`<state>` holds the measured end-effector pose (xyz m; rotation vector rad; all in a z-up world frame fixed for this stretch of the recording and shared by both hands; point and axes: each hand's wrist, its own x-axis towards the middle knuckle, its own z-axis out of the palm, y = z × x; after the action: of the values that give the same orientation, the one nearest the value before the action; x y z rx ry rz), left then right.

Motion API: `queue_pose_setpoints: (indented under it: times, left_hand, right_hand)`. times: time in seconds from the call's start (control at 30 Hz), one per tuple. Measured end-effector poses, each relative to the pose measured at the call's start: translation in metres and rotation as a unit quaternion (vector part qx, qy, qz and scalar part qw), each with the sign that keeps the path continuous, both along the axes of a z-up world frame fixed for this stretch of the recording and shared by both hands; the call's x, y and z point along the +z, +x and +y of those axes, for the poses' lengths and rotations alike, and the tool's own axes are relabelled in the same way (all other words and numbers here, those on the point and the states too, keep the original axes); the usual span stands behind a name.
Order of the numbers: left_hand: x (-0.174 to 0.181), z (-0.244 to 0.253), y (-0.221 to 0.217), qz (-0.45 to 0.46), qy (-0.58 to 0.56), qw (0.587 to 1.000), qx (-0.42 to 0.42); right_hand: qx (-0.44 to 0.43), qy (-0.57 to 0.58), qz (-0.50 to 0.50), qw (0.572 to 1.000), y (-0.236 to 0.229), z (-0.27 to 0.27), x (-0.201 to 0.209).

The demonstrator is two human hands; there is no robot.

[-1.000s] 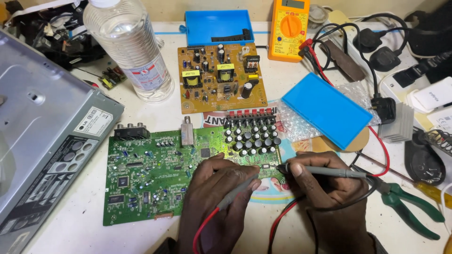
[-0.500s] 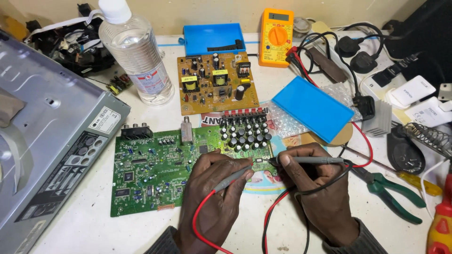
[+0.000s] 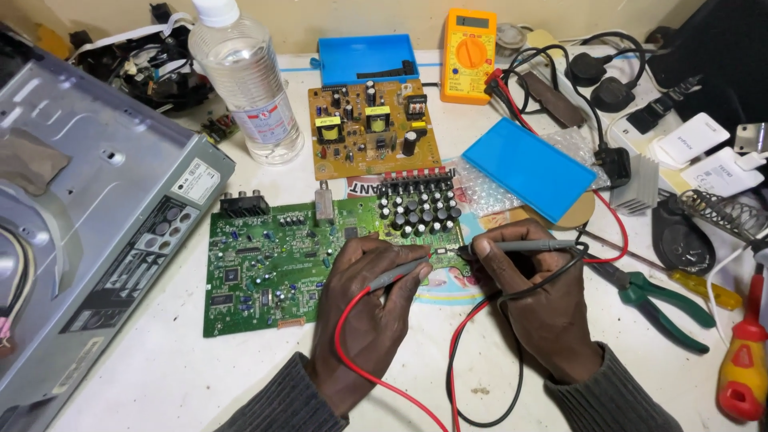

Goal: The person uses a multimeter to test a green circuit board, touching various points with the probes. They then pick up a soldering iron and appear to prepare for soldering.

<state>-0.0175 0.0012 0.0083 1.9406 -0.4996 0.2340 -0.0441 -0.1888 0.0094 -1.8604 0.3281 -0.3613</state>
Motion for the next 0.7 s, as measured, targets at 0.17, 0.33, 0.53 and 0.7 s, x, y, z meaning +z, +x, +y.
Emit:
queue_pose_setpoints:
  times: [0.17,0.33,0.53,0.7]
  left_hand:
    - [-0.0008,-0.0002,0.0000,-0.010,-0.005,1.000,0.001]
    - [0.0017,0.0009,-0.0017,-0.001,-0.009,1.000,-0.003]
    - [0.0019,0.0012,-0.0029,0.013,-0.006,1.000,-0.002]
    - [0.0025,0.0007,-0.0031,-0.004,-0.007,1.000,-0.005]
  right_hand:
    - [0.001,0.003,-0.001,1.000,-0.0005,0.0017,0.0020]
    - [0.009,-0.018,-0.014,1.000,-0.0014,0.0009,0.0009]
    - [0.019,-0.022,-0.029,0.999,-0.0023,0.0017,0.0019]
    - [0.020,-0.027,-0.028,0.999,-0.0019,0.0012,0.0016]
